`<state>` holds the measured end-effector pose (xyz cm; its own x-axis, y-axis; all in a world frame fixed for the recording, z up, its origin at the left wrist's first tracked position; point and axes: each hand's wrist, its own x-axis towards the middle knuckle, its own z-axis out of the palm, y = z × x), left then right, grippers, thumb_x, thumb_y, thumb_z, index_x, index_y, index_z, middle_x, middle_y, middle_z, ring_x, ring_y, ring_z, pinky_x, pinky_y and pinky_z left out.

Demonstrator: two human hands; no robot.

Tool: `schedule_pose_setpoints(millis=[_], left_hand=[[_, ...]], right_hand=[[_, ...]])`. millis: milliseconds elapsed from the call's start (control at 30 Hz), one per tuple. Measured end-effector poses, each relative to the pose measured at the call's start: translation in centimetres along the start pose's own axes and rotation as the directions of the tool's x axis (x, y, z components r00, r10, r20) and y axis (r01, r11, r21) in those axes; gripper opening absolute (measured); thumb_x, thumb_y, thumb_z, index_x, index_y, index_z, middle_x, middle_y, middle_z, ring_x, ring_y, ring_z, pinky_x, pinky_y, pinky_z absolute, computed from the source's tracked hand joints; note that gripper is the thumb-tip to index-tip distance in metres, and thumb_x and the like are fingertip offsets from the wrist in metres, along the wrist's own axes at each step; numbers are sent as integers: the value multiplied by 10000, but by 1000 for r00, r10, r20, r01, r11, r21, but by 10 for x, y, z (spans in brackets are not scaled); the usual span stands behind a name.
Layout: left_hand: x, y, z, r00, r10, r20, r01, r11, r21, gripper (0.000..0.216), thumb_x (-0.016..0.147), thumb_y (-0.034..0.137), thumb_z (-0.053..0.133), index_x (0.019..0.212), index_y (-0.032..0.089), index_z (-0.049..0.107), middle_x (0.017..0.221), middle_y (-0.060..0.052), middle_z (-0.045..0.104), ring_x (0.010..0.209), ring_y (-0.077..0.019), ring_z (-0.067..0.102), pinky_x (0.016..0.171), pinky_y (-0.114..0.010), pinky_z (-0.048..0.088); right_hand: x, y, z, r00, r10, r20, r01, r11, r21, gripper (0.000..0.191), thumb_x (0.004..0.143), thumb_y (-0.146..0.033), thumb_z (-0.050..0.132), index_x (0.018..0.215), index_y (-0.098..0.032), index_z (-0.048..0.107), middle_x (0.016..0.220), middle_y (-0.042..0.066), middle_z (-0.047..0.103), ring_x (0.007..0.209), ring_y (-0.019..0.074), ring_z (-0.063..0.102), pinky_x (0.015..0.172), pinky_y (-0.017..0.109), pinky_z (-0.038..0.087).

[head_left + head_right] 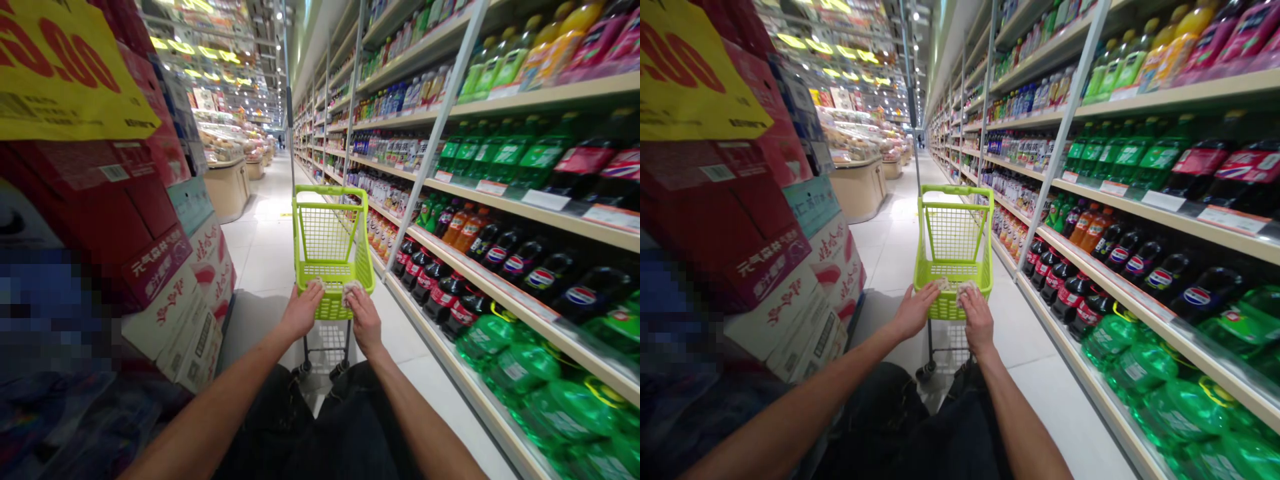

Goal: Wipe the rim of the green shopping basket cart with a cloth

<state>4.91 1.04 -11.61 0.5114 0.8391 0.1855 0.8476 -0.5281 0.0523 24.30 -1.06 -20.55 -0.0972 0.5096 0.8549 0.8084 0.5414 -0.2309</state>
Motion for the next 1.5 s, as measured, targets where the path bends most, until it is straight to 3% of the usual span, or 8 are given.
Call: schedule_pose_setpoints(millis=[200, 400, 633, 800, 900, 1067, 1267, 1500], left_hand=[[2, 6, 12, 999, -17, 38, 17, 1000, 2, 646, 703, 9, 324, 1329, 168, 299, 1430, -78, 271, 1324, -199, 205, 1050, -527, 159], [4, 4, 13, 997, -76, 20, 76, 997, -14, 630, 704, 40, 339, 1321, 166, 320, 1425, -68, 284, 1320, -213, 218, 1049, -527, 180], [1, 1, 11, 996, -73, 49, 72, 997, 5, 665, 674, 6, 330, 1324, 150, 309, 1434, -77, 259, 1321, -202, 214, 1044, -536, 168], [-1, 1, 8, 994, -89, 64, 91, 996, -22, 679, 672, 11, 336, 1331, 165, 292, 1440, -73, 244, 1329, -201, 188, 1042, -536, 164], [-1, 1, 8, 993, -87, 74, 90, 995, -42, 679, 674, 13, 334, 1333, 171, 290, 1438, -73, 250, 1328, -200, 192, 1039, -540, 169], [-1, -4, 8, 997, -51, 57, 55, 996, -74, 678, 673, 4, 331, 1324, 191, 311, 1425, -65, 285, 1315, -181, 231, 1048, -519, 161], [-7, -15, 18, 979, -185, -90, 181, 982, -49, 654, 701, 15, 323, 1342, 137, 275, 1438, -100, 238, 1337, -207, 159, 1058, -522, 132], [-11, -42, 7, 996, -88, 7, 88, 983, -160, 669, 674, -19, 310, 1312, 183, 334, 1403, -65, 333, 1308, -164, 248, 1052, -461, 224]], right_hand=[[-44, 15, 0, 979, 66, 193, -67, 998, -1, 370, 827, -75, 362, 1038, -228, 625, 1117, 37, 621, 1091, 142, 538, 891, 312, 487], [-8, 20, -19, 989, 137, -63, -136, 991, 11, 414, 825, -61, 353, 1154, -217, 552, 1294, 43, 481, 1232, 151, 391, 1037, 372, 340], [-48, 25, 0, 977, 199, 83, -196, 980, -47, 340, 795, -93, 387, 979, -226, 640, 1134, 16, 610, 1000, 134, 591, 784, 230, 514], [-12, 32, -12, 963, 263, -59, -265, 964, -30, 460, 775, -46, 349, 1155, -214, 547, 1377, 52, 371, 1211, 171, 421, 950, 309, 425], [-14, 26, -4, 953, 295, -67, -299, 953, -54, 457, 758, -35, 357, 1116, -220, 573, 1373, 56, 375, 1152, 176, 486, 857, 276, 487], [-42, -1, 6, 973, 232, 8, -231, 973, -10, 489, 750, -18, 360, 1130, -249, 563, 1303, 34, 469, 1093, 155, 536, 808, 250, 515], [1, -23, 20, 996, 84, 10, -85, 992, 90, 488, 794, -5, 351, 1200, -217, 517, 1367, 66, 383, 1255, 178, 356, 1002, 377, 384], [-12, -39, 48, 979, -93, 179, 68, 988, 142, 413, 832, -58, 393, 1184, -222, 533, 1275, 54, 498, 1210, 150, 419, 985, 332, 413]])
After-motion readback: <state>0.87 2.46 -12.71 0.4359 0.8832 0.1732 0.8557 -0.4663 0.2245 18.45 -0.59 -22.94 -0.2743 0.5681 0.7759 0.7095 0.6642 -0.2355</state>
